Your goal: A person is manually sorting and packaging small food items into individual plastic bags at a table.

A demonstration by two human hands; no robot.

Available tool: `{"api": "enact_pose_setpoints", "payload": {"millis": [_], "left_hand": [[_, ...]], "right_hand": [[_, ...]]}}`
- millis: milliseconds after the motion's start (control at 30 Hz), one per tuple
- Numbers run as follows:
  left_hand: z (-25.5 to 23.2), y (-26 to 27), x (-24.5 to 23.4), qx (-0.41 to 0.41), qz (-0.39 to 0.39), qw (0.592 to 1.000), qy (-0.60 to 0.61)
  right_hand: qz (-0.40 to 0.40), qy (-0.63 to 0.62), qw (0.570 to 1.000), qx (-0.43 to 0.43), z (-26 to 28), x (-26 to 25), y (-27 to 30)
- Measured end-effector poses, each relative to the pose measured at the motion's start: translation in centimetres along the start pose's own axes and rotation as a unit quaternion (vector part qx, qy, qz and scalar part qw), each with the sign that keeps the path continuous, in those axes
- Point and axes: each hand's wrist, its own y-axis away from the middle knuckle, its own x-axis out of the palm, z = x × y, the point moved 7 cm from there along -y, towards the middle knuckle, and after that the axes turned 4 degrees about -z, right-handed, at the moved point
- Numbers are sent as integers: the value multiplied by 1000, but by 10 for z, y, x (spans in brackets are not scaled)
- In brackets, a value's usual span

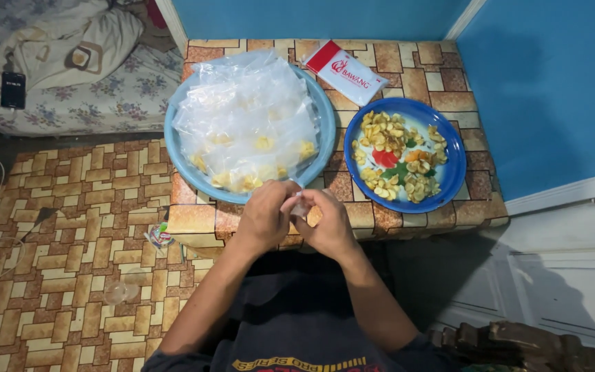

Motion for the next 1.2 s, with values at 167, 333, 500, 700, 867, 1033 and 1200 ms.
{"api": "enact_pose_setpoints", "payload": {"millis": [167,333,500,700,867,1033,1200], "left_hand": [[4,13,13,38,25,998,-35],[-1,1,1,6,72,997,2],[8,-19,-29,-160,172,961,146],[66,22,-11,-307,220,906,192],[73,18,-9,-311,210,872,314],[52,10,-1,-285,231,832,416],[59,13,2,-280,225,829,428]], "right_hand": [[65,13,998,-8,-1,7,1],[57,17,998,-8,5,2,-4],[-21,-76,997,-2,27,-19,-15],[-74,-123,990,-15,11,-19,-7],[-88,-188,977,-52,25,-26,-10],[-70,-239,963,-107,45,-27,-16],[-89,-198,971,-104,37,-35,-15]]}}
